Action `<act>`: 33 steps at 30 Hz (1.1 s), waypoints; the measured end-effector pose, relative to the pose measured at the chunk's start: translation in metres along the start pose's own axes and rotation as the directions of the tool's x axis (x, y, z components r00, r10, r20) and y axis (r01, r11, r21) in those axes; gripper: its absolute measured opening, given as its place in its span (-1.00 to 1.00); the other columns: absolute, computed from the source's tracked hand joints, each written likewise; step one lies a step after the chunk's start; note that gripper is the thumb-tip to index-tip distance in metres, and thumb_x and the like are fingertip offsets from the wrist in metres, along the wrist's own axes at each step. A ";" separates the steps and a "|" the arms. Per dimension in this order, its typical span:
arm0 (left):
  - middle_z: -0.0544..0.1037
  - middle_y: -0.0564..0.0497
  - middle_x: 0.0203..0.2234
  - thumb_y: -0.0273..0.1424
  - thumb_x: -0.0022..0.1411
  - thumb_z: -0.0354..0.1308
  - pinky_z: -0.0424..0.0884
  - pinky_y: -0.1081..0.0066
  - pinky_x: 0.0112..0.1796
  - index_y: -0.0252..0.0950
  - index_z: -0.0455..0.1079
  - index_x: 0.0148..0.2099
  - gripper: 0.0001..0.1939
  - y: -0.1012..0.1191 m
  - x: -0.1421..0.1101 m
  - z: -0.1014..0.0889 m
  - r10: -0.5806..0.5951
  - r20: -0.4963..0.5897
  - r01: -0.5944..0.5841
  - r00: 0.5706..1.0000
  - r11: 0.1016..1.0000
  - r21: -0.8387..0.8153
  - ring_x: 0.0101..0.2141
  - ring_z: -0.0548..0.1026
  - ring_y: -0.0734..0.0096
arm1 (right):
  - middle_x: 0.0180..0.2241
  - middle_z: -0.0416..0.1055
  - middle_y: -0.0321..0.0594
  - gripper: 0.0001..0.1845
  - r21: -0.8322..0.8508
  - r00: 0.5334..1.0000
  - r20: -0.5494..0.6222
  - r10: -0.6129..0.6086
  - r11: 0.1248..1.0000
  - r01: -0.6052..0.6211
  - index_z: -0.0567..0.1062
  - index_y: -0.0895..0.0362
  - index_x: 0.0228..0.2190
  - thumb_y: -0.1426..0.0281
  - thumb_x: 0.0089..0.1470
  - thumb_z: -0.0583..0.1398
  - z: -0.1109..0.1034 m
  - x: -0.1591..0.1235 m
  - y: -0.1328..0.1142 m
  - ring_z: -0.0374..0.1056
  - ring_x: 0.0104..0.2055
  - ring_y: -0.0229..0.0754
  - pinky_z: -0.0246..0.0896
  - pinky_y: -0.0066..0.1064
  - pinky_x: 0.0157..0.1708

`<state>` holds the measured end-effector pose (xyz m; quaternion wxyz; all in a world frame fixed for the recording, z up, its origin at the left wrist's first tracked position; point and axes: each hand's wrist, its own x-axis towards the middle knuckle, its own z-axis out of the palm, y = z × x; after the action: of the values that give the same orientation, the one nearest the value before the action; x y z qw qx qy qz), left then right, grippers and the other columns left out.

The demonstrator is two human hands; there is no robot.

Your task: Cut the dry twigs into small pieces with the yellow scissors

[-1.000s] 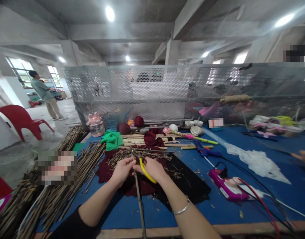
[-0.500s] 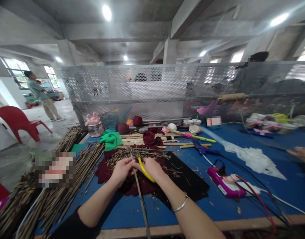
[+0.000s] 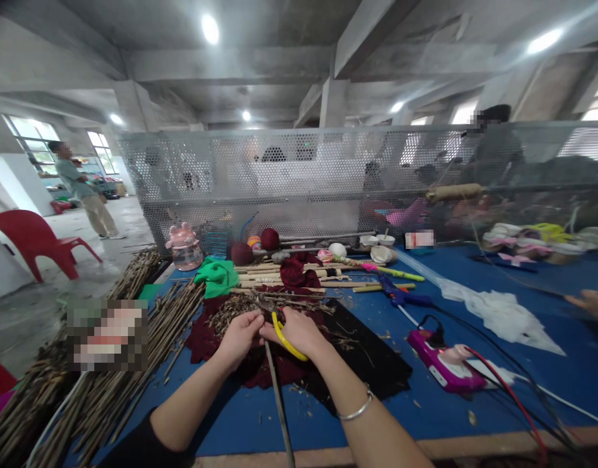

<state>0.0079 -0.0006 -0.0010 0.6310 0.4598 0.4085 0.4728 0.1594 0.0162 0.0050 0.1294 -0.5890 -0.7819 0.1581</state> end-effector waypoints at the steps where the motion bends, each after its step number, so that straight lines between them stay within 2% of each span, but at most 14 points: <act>1: 0.37 0.11 -0.67 -0.20 -0.06 0.16 0.22 0.60 -0.61 -0.37 0.32 -0.43 -0.71 0.000 -0.001 0.000 -0.001 0.004 0.001 1.000 1.000 0.003 -0.67 0.26 0.65 | -0.26 0.39 -0.04 -0.34 -0.001 1.000 -0.011 -0.004 1.000 0.004 0.33 0.17 -0.25 -0.13 -0.18 0.06 0.001 0.000 -0.001 0.32 -0.23 -0.05 0.07 -0.41 -0.34; 8: 0.37 0.11 -0.66 -0.19 -0.03 0.14 0.24 0.59 -0.61 -0.36 0.38 -0.34 -0.68 -0.002 -0.001 0.000 0.026 0.006 -0.026 1.000 1.000 0.017 -0.65 0.27 0.62 | -0.32 0.42 -0.09 -0.37 -0.027 0.998 -0.046 0.031 0.999 -0.032 0.35 0.15 -0.30 -0.15 -0.15 0.03 0.000 -0.002 -0.009 0.35 -0.28 -0.05 0.07 -0.41 -0.39; 12: 0.41 0.08 -0.62 -0.21 -0.01 0.13 0.25 0.59 -0.61 -0.36 0.39 -0.29 -0.68 -0.005 0.001 -0.001 0.024 -0.006 -0.024 1.000 0.999 0.026 -0.64 0.29 0.61 | -0.37 0.44 -0.11 -0.38 -0.061 0.997 0.004 0.075 0.995 -0.075 0.40 0.13 -0.41 -0.17 -0.14 -0.02 -0.003 -0.002 -0.013 0.37 -0.31 -0.06 0.07 -0.43 -0.45; 19: 0.40 0.09 -0.64 -0.22 -0.05 0.18 0.29 0.57 -0.58 -0.36 0.34 -0.31 -0.69 -0.001 0.000 0.001 -0.063 -0.055 0.062 0.996 0.998 -0.016 -0.65 0.33 0.62 | -0.39 0.46 -0.06 -0.35 -0.064 0.987 0.087 0.134 0.990 -0.129 0.45 0.13 -0.46 -0.18 -0.14 -0.04 -0.008 -0.002 -0.016 0.39 -0.31 -0.03 0.07 -0.44 -0.49; 22: 0.39 0.10 -0.63 -0.20 -0.06 0.18 0.30 0.56 -0.56 -0.35 0.32 -0.29 -0.66 0.000 0.001 0.000 -0.057 -0.039 0.056 0.998 0.997 -0.046 -0.65 0.33 0.63 | -0.36 0.46 -0.09 -0.36 -0.072 0.992 0.062 0.113 0.991 -0.109 0.43 0.11 -0.39 -0.17 -0.12 -0.06 -0.009 -0.003 -0.013 0.38 -0.28 -0.02 0.08 -0.43 -0.46; 25: 0.40 0.08 -0.61 -0.18 -0.05 0.15 0.28 0.57 -0.56 -0.36 0.30 -0.36 -0.67 -0.001 0.002 -0.001 -0.008 0.014 0.009 1.000 0.999 -0.043 -0.63 0.32 0.62 | -0.29 0.44 -0.07 -0.34 -0.071 0.996 0.039 0.079 0.995 -0.076 0.37 0.12 -0.29 -0.17 -0.13 -0.05 -0.009 -0.004 -0.010 0.36 -0.25 0.00 0.07 -0.41 -0.43; 29: 0.41 0.05 -0.62 -0.16 -0.03 0.12 0.25 0.57 -0.58 -0.36 0.27 -0.45 -0.69 -0.002 0.002 -0.003 0.009 0.041 -0.009 0.999 1.000 0.016 -0.64 0.31 0.61 | -0.25 0.41 -0.05 -0.33 -0.068 0.998 0.052 0.039 0.997 -0.035 0.33 0.14 -0.28 -0.17 -0.15 -0.02 -0.010 -0.008 -0.011 0.34 -0.20 0.02 0.06 -0.40 -0.40; 33: 0.35 0.10 -0.68 -0.15 -0.01 0.09 0.23 0.57 -0.59 -0.35 0.26 -0.50 -0.68 -0.002 0.001 -0.003 0.024 0.063 -0.027 0.998 0.999 0.046 -0.67 0.25 0.62 | -0.26 0.41 -0.06 -0.33 -0.081 0.998 0.048 0.050 0.996 -0.046 0.33 0.14 -0.28 -0.17 -0.19 0.01 -0.011 -0.008 -0.013 0.35 -0.21 0.02 0.06 -0.40 -0.40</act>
<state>0.0061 0.0009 -0.0041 0.6265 0.4939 0.3938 0.4566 0.1543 0.0057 0.0202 0.0825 -0.6081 -0.7763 0.1442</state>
